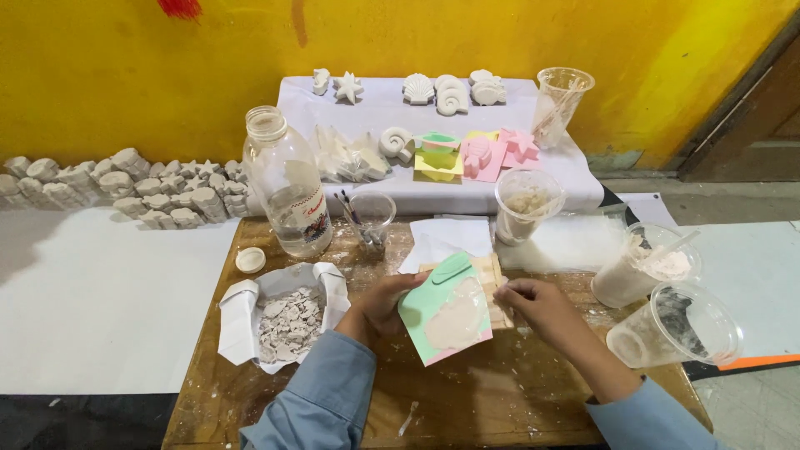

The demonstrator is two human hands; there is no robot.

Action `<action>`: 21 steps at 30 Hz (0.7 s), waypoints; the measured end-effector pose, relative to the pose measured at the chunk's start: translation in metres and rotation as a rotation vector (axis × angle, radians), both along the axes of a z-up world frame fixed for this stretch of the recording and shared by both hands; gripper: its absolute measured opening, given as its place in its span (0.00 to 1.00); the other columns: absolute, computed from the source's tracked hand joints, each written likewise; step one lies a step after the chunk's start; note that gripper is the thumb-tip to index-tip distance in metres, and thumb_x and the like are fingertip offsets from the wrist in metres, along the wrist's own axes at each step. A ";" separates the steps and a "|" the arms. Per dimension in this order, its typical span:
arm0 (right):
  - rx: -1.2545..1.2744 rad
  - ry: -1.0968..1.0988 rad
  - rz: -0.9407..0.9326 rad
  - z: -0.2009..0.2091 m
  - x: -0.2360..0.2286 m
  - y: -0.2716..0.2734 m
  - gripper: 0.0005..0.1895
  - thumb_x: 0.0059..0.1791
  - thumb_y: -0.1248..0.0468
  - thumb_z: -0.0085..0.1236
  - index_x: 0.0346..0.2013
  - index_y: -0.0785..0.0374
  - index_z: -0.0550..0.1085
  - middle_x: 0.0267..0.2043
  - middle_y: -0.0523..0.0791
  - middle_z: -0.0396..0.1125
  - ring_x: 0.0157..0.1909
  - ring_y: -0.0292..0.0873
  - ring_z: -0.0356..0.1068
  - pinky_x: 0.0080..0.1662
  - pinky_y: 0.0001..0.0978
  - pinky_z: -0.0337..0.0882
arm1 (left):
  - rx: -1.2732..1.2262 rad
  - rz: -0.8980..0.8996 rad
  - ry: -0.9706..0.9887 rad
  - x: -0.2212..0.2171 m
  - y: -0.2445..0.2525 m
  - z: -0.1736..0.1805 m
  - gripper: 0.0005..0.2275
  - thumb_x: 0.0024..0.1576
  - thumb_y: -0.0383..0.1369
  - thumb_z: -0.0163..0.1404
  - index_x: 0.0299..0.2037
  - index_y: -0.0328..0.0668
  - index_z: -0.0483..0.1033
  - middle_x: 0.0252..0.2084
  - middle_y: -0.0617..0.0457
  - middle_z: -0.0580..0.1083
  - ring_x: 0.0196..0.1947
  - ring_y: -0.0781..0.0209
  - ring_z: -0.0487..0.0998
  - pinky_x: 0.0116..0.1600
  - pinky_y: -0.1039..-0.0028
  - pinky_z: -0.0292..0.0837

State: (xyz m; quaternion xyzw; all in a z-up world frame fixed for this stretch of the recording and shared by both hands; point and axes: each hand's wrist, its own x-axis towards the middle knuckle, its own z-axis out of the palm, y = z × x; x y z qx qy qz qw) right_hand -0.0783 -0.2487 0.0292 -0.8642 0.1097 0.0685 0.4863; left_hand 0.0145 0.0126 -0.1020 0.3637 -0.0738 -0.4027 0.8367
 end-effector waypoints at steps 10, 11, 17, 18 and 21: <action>-0.388 0.148 0.146 0.051 -0.026 0.003 0.20 0.54 0.51 0.47 0.56 0.51 0.76 0.50 0.43 0.77 0.45 0.40 0.78 0.48 0.34 0.77 | -0.065 0.178 0.048 0.001 -0.006 0.048 0.29 0.54 0.47 0.53 0.58 0.29 0.71 0.47 0.34 0.76 0.40 0.43 0.80 0.45 0.52 0.77; -0.113 0.000 0.087 0.052 -0.019 0.004 0.21 0.57 0.57 0.44 0.59 0.62 0.75 0.47 0.53 0.77 0.42 0.46 0.77 0.46 0.38 0.76 | -0.029 0.262 0.070 0.006 -0.008 0.049 0.28 0.52 0.50 0.56 0.54 0.31 0.76 0.44 0.35 0.80 0.41 0.38 0.83 0.51 0.41 0.78; 0.509 0.173 -0.025 -0.009 0.069 0.025 0.19 0.58 0.59 0.41 0.56 0.69 0.70 0.54 0.55 0.69 0.44 0.49 0.75 0.49 0.41 0.78 | -0.060 0.404 0.145 -0.008 -0.017 0.060 0.28 0.53 0.47 0.55 0.60 0.36 0.72 0.54 0.36 0.76 0.51 0.38 0.80 0.55 0.42 0.77; 0.511 0.173 -0.020 -0.017 0.078 0.026 0.19 0.58 0.59 0.41 0.56 0.69 0.70 0.54 0.55 0.69 0.44 0.49 0.75 0.49 0.41 0.78 | -0.059 0.409 0.144 -0.011 -0.018 0.066 0.28 0.53 0.47 0.55 0.60 0.36 0.72 0.54 0.36 0.76 0.51 0.38 0.80 0.55 0.42 0.77; 0.471 0.157 -0.008 -0.033 0.098 0.028 0.15 0.57 0.59 0.47 0.51 0.66 0.75 0.47 0.52 0.70 0.39 0.47 0.75 0.45 0.42 0.81 | -0.053 0.400 0.116 -0.015 -0.022 0.075 0.31 0.54 0.45 0.55 0.66 0.37 0.65 0.60 0.34 0.71 0.58 0.33 0.75 0.60 0.42 0.72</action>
